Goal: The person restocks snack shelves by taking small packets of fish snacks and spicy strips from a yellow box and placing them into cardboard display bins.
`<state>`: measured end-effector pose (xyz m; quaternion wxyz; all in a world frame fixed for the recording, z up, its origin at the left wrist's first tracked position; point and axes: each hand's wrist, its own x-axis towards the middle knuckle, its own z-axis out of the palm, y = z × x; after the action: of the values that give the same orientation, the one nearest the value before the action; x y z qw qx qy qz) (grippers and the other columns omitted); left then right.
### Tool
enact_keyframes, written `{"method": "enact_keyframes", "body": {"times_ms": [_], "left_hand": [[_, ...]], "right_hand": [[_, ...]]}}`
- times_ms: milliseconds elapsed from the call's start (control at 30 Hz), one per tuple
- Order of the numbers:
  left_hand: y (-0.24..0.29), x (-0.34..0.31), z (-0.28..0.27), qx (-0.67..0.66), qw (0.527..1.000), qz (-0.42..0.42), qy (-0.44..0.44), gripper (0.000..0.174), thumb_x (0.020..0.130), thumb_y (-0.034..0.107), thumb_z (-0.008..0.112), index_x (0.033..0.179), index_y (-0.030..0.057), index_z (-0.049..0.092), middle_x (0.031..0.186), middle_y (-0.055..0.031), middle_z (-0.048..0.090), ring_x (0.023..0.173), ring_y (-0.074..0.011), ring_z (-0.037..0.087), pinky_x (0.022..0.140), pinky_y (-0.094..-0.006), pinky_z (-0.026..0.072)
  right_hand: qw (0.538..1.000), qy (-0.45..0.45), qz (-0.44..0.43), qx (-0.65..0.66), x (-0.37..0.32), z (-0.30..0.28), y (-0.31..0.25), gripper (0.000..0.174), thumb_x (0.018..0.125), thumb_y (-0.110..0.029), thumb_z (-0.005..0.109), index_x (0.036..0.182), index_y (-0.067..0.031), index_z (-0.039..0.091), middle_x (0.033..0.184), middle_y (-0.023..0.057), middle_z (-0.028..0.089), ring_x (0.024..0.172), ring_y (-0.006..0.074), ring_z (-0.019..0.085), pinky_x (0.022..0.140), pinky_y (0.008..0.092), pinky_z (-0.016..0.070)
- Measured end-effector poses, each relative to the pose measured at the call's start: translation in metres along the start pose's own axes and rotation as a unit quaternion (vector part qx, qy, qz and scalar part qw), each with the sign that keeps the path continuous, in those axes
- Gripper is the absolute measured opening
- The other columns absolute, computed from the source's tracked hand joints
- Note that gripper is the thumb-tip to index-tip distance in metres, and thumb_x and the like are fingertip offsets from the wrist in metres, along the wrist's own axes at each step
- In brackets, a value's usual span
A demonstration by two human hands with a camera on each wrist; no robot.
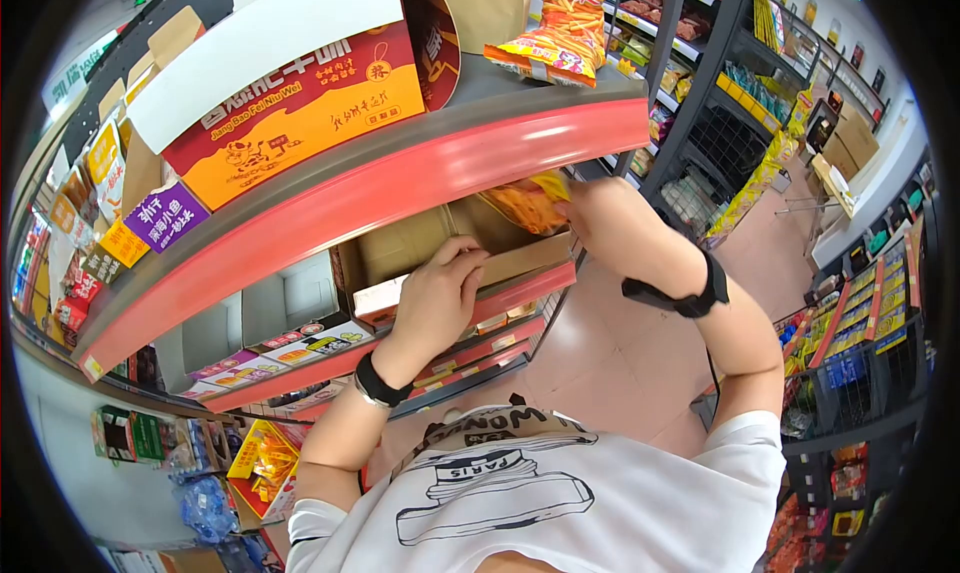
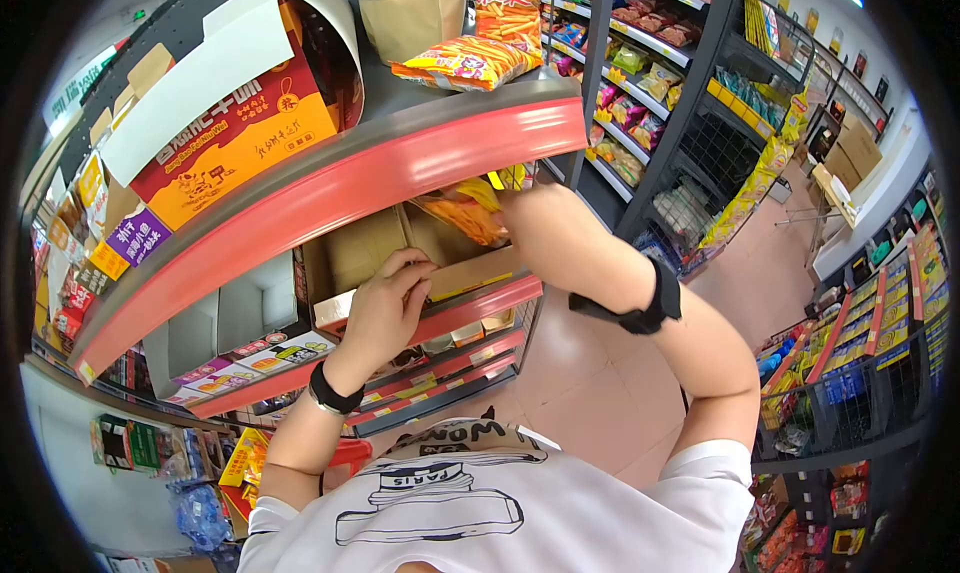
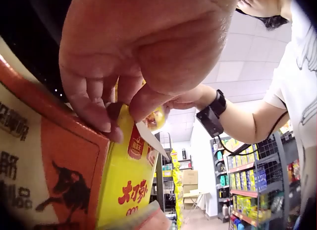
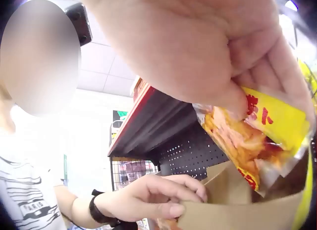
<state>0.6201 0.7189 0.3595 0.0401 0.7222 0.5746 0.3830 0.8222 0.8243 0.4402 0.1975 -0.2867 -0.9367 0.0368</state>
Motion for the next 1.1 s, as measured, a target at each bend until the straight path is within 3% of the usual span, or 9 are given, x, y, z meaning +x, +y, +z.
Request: {"method": "enact_keyframes", "body": {"times_ms": [233,367,433,567,700,767,800,900,1100], "left_hand": [[-0.004,0.010,-0.002,0.013,1.000,-0.002,0.008,0.022,0.083,0.007,0.054,0.104,0.0022,0.059,0.108,-0.0111,0.054,0.074,-0.0318,0.059,0.067,-0.0365,0.0472],[0.016,-0.002,-0.014,0.009,0.999,-0.046,0.021,0.033,0.082,0.006,0.057,0.115,0.0035,0.054,0.118,-0.0115,0.047,0.078,-0.0233,0.059,0.067,-0.0323,0.0475],[0.022,-0.017,-0.018,-0.183,0.979,-0.078,0.043,0.037,0.082,0.005,0.057,0.119,0.0034,0.051,0.119,-0.0116,0.046,0.092,-0.0184,0.057,0.075,-0.0300,0.0469],[0.013,-0.068,-0.015,-0.519,0.849,-0.097,-0.003,0.039,0.092,0.016,0.047,0.128,0.0007,0.043,0.126,-0.0111,0.047,0.111,-0.0169,0.048,0.089,-0.0293,0.0426],[0.017,-0.119,-0.017,-0.575,0.790,-0.213,-0.017,0.043,0.087,0.011,0.058,0.126,0.0016,0.044,0.120,-0.0070,0.053,0.107,-0.0123,0.051,0.088,-0.0279,0.0427],[0.013,-0.146,-0.008,-0.562,0.796,-0.222,0.028,0.046,0.082,0.004,0.063,0.124,0.0028,0.044,0.117,-0.0043,0.055,0.103,-0.0100,0.053,0.086,-0.0268,0.0436],[0.019,-0.173,-0.009,-0.550,0.795,-0.242,0.084,0.049,0.081,0.002,0.063,0.125,0.0036,0.042,0.115,-0.0031,0.055,0.102,-0.0094,0.053,0.086,-0.0260,0.0435],[0.028,-0.208,-0.017,-0.535,0.781,-0.284,0.154,0.057,0.079,-0.003,0.063,0.128,0.0053,0.036,0.109,-0.0003,0.056,0.099,-0.0077,0.053,0.083,-0.0238,0.0442],[0.017,-0.291,-0.030,-0.446,0.781,-0.342,0.272,0.055,0.078,-0.005,0.061,0.126,0.0042,0.037,0.109,0.0010,0.053,0.096,-0.0061,0.054,0.079,-0.0221,0.0453]], "right_hand": [[0.992,0.075,-0.050,0.088,-0.049,-0.008,-0.004,0.020,0.074,-0.003,0.055,0.094,0.0003,0.055,0.072,0.0193,0.057,0.068,0.0380,0.055,0.059,0.0417,0.0451],[0.973,-0.001,-0.128,0.190,-0.069,-0.010,-0.004,0.026,0.072,0.000,0.054,0.098,-0.0003,0.058,0.074,0.0180,0.057,0.069,0.0377,0.055,0.060,0.0409,0.0453],[0.958,-0.041,-0.171,0.228,-0.072,-0.003,-0.001,0.024,0.070,0.002,0.054,0.094,0.0007,0.058,0.073,0.0177,0.057,0.068,0.0374,0.054,0.060,0.0409,0.0453],[0.897,-0.210,-0.194,0.337,-0.067,0.025,0.001,0.022,0.074,0.001,0.056,0.095,0.0028,0.056,0.082,0.0196,0.058,0.073,0.0387,0.055,0.066,0.0405,0.0459],[0.848,-0.213,-0.230,0.428,-0.049,0.068,-0.017,0.026,0.085,-0.008,0.056,0.108,0.0046,0.053,0.107,0.0195,0.057,0.096,0.0346,0.054,0.084,0.0348,0.0428],[0.805,-0.253,-0.198,0.499,-0.047,0.099,-0.029,0.028,0.088,-0.010,0.054,0.112,0.0038,0.052,0.105,0.0114,0.059,0.096,0.0238,0.055,0.085,0.0326,0.0426],[0.731,-0.387,-0.129,0.547,-0.044,0.123,-0.038,0.031,0.090,-0.015,0.052,0.117,0.0015,0.050,0.104,0.0056,0.058,0.096,0.0155,0.053,0.086,0.0299,0.0426],[0.622,-0.470,-0.075,0.621,-0.041,0.148,-0.078,0.032,0.092,-0.019,0.051,0.118,-0.0012,0.050,0.103,0.0023,0.059,0.094,0.0113,0.053,0.084,0.0268,0.0437],[0.581,-0.578,-0.068,0.569,-0.030,0.199,-0.152,0.032,0.093,-0.024,0.049,0.118,-0.0041,0.051,0.102,0.0021,0.060,0.087,0.0096,0.059,0.070,0.0245,0.0504]]}}
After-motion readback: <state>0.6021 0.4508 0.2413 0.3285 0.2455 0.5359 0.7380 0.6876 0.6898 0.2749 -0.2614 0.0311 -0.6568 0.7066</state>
